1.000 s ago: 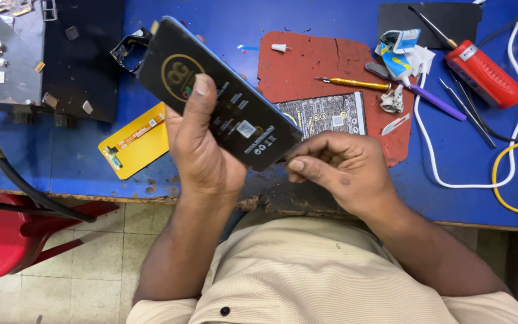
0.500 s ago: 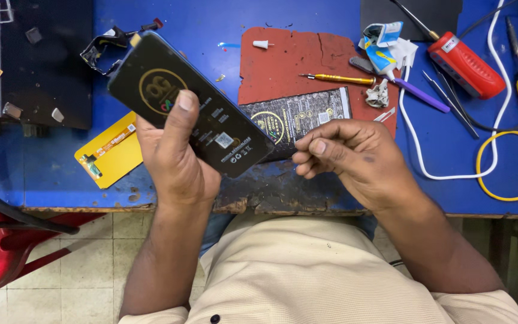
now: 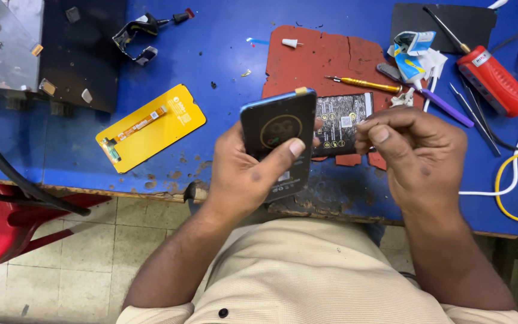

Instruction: The person works on a disassembled smartphone, peeling off a battery sticker, securing the device with rubber bands, and cleaning the edges with a purple tool and a cloth. The phone is handled repeatedly and turned over during the process.

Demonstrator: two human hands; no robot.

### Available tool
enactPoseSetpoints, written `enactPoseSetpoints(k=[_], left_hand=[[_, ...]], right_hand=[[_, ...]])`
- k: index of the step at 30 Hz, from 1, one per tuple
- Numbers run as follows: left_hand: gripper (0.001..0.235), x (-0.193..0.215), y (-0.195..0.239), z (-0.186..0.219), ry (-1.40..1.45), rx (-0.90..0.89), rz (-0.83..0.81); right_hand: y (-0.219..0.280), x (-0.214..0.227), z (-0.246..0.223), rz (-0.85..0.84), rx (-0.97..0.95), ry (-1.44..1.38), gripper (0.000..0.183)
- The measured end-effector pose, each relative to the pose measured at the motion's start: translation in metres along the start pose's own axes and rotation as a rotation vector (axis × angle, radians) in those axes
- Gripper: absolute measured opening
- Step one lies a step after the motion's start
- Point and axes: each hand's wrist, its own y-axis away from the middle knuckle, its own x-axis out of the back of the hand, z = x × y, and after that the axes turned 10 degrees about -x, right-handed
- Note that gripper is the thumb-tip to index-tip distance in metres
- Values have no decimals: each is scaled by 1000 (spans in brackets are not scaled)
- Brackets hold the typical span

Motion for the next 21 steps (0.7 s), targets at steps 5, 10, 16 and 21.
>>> enactPoseSetpoints(k=[5,10,16,21], left_hand=[[35,-4,2,-6,-55,96,-2],[42,-9,-2,-8,4,96,-7],[71,-13,-9,-3,-177,-111,-3],[29,-8,-11,-8,-399,-150,-107]], right_hand=[[-3,-5,-21,93,118,311,11],[-13,-12,-37,148,134,410,16],[-16,-24,-47,124,243,654,14],[-14,-38,-49,107,641,1088,23]])
